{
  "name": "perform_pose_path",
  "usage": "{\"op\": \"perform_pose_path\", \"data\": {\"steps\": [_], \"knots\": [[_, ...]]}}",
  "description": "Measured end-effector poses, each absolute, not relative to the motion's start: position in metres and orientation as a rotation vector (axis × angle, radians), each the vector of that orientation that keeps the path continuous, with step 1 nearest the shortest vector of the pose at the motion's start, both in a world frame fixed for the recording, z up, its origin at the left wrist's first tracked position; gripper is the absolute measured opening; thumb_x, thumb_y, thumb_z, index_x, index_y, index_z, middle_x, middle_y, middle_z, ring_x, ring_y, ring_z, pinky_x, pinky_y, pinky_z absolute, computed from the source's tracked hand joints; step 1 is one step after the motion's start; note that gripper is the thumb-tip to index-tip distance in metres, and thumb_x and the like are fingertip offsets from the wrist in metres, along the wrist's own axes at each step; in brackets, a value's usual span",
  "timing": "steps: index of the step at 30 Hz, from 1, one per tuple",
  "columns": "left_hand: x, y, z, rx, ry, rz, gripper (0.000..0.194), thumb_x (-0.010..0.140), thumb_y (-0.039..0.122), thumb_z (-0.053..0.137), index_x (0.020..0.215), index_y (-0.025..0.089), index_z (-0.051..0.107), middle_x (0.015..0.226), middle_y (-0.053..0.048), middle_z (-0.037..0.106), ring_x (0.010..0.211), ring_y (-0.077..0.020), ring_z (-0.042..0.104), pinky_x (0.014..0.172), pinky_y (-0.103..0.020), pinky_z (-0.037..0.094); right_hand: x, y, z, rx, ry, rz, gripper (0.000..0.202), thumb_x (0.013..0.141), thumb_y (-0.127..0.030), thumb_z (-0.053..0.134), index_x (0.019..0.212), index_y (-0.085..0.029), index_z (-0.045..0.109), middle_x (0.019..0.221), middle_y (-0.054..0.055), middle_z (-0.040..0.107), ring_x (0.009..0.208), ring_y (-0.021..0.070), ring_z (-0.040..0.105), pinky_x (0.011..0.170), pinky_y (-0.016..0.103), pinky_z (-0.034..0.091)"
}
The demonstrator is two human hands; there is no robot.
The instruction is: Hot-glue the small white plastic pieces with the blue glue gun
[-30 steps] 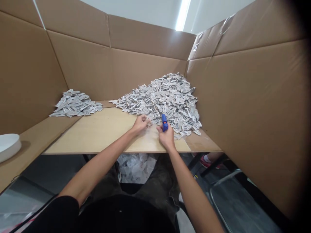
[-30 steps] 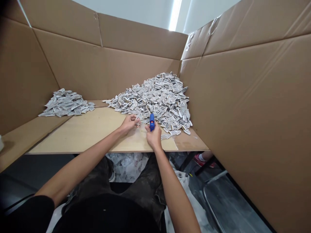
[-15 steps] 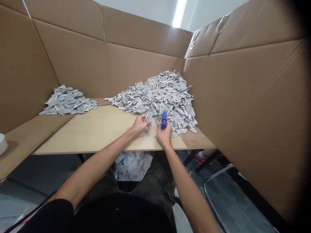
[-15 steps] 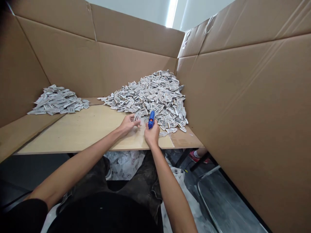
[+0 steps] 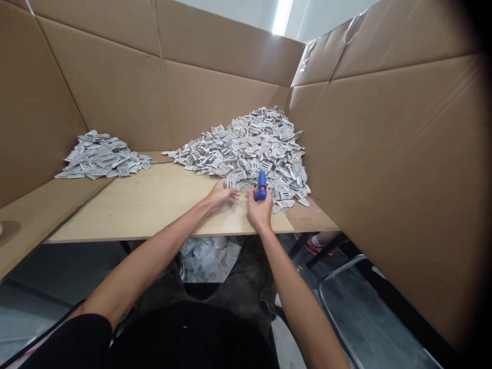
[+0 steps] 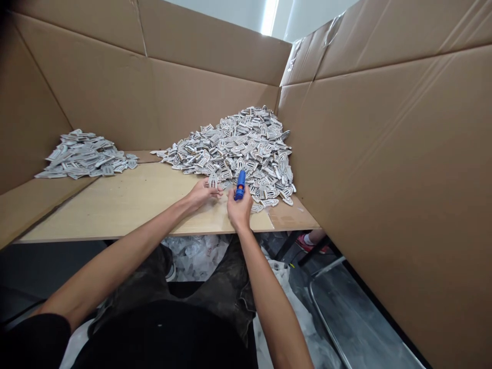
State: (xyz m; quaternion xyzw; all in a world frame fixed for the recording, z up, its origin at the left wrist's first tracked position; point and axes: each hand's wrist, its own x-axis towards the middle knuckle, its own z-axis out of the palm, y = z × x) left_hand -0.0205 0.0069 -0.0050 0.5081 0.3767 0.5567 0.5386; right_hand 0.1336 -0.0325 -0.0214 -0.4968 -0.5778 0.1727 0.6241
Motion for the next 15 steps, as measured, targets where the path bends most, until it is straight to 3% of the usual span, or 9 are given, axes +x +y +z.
{"op": "perform_pose_path", "data": {"steps": [4,15], "knots": [[-0.020,0.001,-0.002,1.317,0.797,1.252,0.041,0.060,-0.002,0.074,0.096,0.015,0.063,0.087,-0.005,0.076,0.075,-0.0168,0.072,0.072,-0.028,0.057,0.133,-0.036,-0.021,-1.076,-1.432,0.409,0.021,0.093,-0.046,0.060,0.096,-0.026,0.056,0.089,0.003,0.069,0.080,0.0216,0.066,0.081,0.034,0.053],[-0.021,-0.015,0.001,1.424,0.668,1.071,0.035,0.067,0.008,0.077,0.099,0.014,0.064,0.084,-0.003,0.072,0.065,-0.0127,0.068,0.064,-0.024,0.053,0.134,-0.041,-0.019,-1.040,-1.520,0.359,0.021,0.094,-0.044,0.064,0.099,-0.024,0.058,0.087,0.003,0.065,0.076,0.0206,0.059,0.074,0.033,0.052]]}}
